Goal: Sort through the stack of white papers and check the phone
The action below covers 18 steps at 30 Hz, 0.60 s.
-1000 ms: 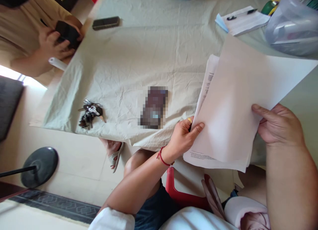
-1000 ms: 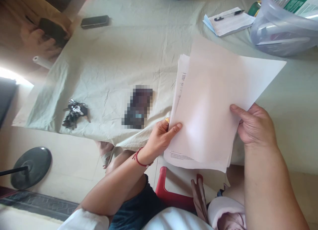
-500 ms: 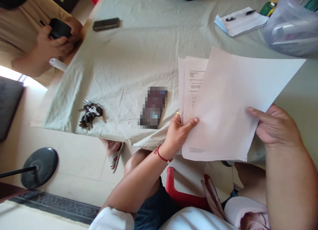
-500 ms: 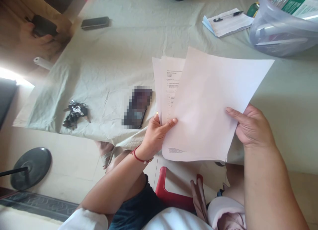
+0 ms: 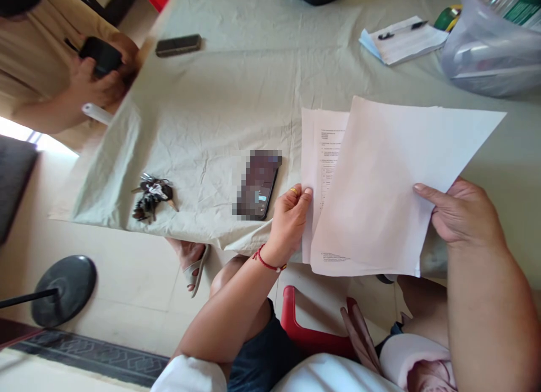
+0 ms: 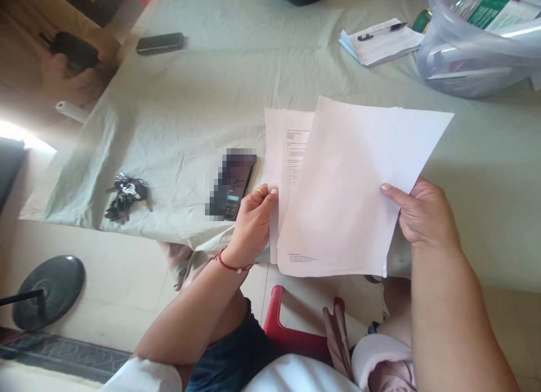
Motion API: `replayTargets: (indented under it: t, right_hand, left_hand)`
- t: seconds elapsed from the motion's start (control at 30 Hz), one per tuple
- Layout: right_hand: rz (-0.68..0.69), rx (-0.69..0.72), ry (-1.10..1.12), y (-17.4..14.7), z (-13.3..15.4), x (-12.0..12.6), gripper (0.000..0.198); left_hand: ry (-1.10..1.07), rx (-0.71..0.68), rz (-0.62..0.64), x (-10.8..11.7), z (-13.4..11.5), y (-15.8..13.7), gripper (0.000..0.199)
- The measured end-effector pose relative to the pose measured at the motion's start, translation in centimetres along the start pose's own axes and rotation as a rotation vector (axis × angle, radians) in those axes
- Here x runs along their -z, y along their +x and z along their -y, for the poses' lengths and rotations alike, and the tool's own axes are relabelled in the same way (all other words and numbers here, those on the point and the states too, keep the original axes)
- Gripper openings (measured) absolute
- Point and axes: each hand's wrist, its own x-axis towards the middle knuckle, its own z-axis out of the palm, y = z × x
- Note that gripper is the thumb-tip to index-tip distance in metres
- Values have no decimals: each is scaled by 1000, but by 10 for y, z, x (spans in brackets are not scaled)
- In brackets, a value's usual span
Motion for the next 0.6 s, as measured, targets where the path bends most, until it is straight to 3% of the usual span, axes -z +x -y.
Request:
replayTargets:
  t: [0.17, 0.3, 0.37, 0.47, 0.6]
  right_hand:
    - [-144, 112, 22, 7, -4, 3, 48]
    - [-261, 203, 96, 13, 0, 4, 40]
    - [-259, 198, 116, 13, 2, 4, 40]
    - [-203, 159, 114, 9, 3, 2, 43]
    - [-171, 142, 108, 5, 4, -1, 44]
  left_hand:
    - [75, -38, -33, 5, -2, 2, 38]
    - [268, -139, -71, 5, -2, 0, 61]
    - [396, -210, -64, 4, -1, -1, 41]
    - [498, -191, -26, 1, 2, -1, 12]
    - [415, -158, -9, 1, 3, 0, 26]
